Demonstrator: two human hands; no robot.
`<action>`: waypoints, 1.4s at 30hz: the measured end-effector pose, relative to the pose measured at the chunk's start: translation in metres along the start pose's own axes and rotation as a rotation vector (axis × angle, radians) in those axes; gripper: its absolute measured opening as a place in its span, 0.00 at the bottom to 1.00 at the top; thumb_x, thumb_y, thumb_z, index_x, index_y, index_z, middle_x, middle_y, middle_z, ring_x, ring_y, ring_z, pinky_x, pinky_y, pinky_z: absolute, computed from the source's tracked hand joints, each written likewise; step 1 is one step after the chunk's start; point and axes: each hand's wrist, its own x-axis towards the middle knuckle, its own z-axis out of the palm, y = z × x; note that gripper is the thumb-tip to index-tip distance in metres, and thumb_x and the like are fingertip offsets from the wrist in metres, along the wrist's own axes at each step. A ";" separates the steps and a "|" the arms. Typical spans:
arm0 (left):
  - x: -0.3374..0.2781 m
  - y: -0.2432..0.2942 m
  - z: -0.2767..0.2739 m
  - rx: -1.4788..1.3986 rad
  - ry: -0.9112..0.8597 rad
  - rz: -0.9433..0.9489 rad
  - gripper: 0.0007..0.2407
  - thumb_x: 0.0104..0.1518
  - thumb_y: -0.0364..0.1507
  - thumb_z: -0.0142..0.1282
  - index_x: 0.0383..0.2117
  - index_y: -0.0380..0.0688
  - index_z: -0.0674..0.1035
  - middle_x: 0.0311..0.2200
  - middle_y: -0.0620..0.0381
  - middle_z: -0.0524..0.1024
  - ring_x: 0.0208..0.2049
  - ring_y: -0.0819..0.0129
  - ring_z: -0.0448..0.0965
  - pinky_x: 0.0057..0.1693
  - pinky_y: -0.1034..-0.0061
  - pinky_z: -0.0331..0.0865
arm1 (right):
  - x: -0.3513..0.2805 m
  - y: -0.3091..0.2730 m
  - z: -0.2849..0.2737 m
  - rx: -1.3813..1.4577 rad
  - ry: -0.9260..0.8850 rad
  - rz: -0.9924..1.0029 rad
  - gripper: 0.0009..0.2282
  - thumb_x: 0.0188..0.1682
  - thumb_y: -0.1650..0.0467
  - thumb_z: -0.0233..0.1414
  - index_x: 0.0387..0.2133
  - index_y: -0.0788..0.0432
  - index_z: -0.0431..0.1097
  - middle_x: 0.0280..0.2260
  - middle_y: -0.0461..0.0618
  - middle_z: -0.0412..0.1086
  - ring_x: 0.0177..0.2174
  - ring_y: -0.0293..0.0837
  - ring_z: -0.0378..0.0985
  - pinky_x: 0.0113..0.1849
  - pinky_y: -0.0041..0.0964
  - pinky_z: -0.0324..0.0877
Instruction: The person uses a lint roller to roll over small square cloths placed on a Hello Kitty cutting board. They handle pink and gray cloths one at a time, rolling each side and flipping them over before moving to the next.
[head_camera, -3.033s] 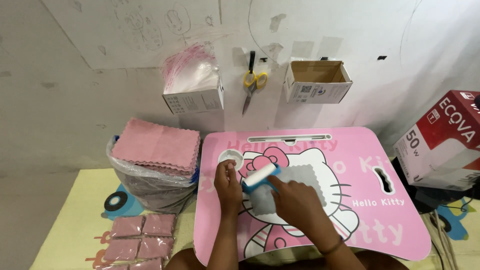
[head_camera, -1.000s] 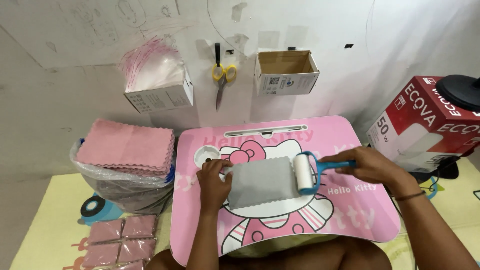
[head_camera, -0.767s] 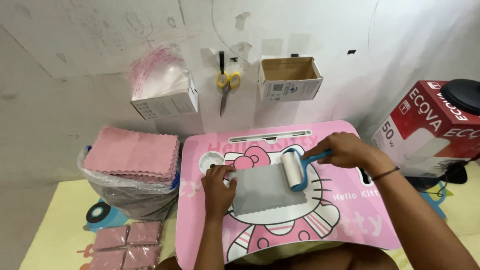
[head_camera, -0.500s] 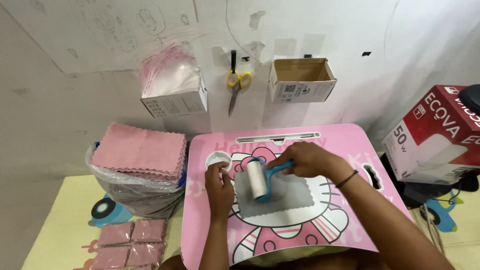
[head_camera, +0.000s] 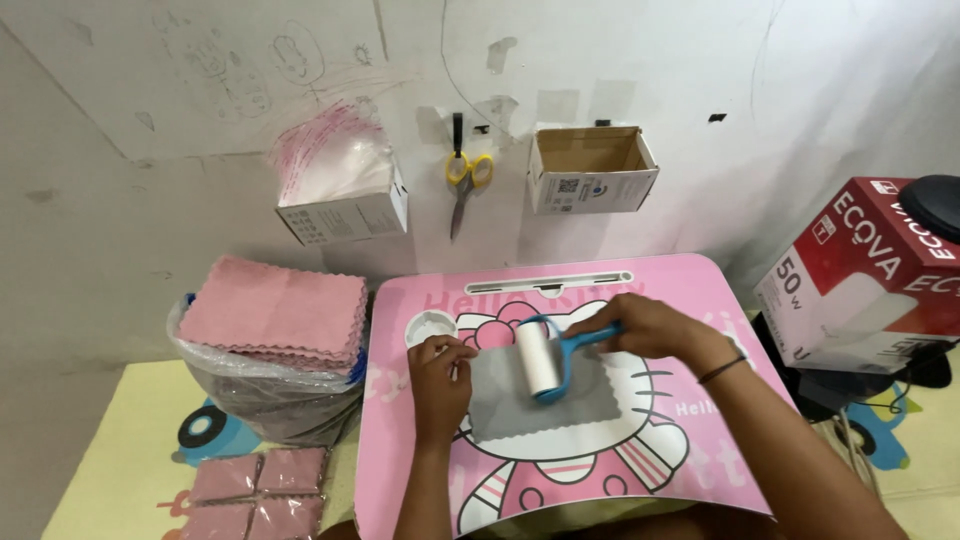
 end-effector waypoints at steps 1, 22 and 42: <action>0.000 0.001 0.000 -0.003 0.000 -0.003 0.09 0.52 0.18 0.55 0.25 0.51 0.84 0.35 0.64 0.76 0.47 0.63 0.70 0.57 0.67 0.64 | -0.005 0.015 -0.004 -0.002 -0.002 0.002 0.21 0.42 0.68 0.60 0.48 0.28 0.79 0.42 0.46 0.83 0.39 0.59 0.83 0.47 0.50 0.75; -0.001 0.014 -0.006 -0.014 -0.011 -0.006 0.10 0.49 0.18 0.54 0.24 0.50 0.85 0.34 0.61 0.77 0.46 0.60 0.72 0.56 0.64 0.67 | -0.061 0.002 -0.015 -0.411 -0.026 0.140 0.17 0.47 0.61 0.57 0.48 0.18 0.77 0.36 0.34 0.82 0.38 0.46 0.84 0.48 0.41 0.74; 0.001 0.024 -0.013 -0.143 0.009 -0.113 0.11 0.49 0.16 0.47 0.24 0.46 0.82 0.28 0.61 0.73 0.43 0.63 0.72 0.53 0.69 0.67 | -0.041 0.045 0.035 0.427 -0.026 -0.199 0.19 0.39 0.76 0.62 0.47 0.50 0.84 0.26 0.58 0.81 0.26 0.45 0.71 0.34 0.44 0.71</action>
